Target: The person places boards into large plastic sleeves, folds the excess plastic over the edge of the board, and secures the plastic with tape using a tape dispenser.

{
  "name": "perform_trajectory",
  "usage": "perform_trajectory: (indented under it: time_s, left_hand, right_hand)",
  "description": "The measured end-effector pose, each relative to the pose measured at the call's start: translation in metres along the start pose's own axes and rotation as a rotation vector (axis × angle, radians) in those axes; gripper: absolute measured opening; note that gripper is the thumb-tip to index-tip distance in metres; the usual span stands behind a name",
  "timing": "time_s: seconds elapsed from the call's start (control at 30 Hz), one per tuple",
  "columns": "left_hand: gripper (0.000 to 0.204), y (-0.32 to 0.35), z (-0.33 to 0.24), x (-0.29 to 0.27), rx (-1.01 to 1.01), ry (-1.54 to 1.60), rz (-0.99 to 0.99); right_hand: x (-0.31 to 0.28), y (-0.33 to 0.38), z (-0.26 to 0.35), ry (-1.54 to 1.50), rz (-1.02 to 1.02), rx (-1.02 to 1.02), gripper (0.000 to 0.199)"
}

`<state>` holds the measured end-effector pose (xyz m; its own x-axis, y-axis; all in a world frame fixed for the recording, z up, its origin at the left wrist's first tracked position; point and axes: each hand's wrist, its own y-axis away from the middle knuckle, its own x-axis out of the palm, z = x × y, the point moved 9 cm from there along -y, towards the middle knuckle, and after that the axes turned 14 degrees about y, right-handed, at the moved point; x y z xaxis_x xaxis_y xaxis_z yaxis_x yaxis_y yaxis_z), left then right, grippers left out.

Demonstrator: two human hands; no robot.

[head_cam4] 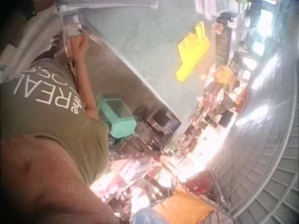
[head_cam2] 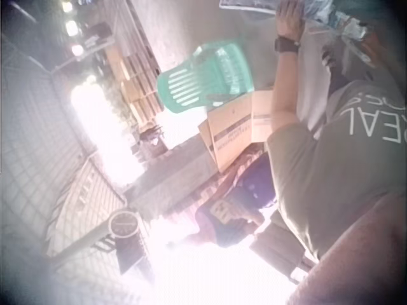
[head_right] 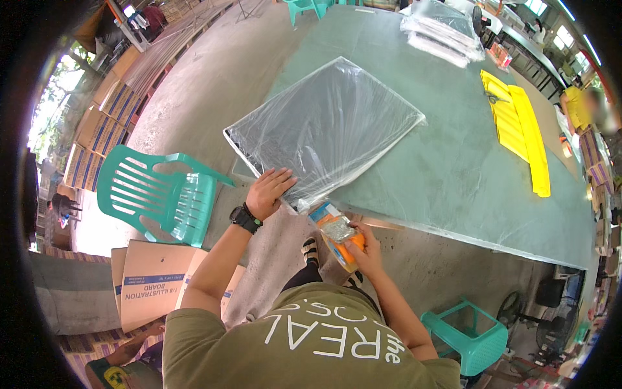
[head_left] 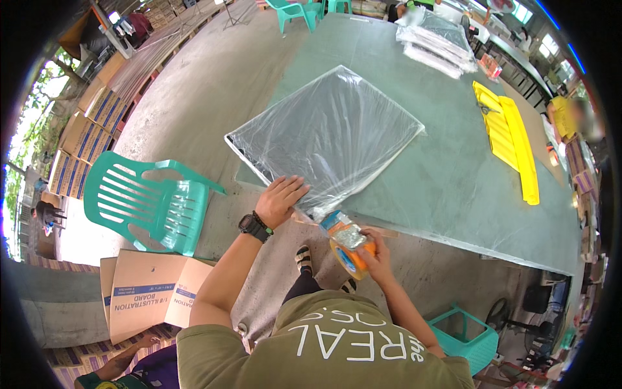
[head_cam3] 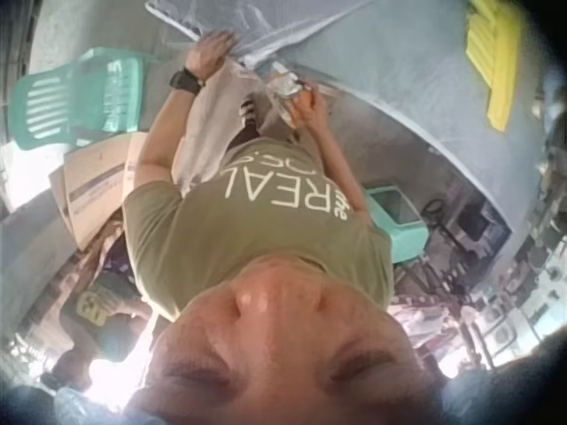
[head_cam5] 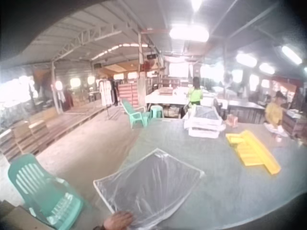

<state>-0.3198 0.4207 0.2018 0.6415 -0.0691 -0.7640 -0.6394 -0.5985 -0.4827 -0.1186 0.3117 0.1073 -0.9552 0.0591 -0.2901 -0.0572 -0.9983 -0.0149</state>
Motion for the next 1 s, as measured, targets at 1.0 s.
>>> perform_trajectory:
  time_s: [1.0]
  left_hand:
    - [0.03,0.004,0.131,-0.043,-0.818,1.665,-1.154]
  right_hand:
    - [0.02,-0.161,0.242,-0.075,0.12,-0.213,0.032]
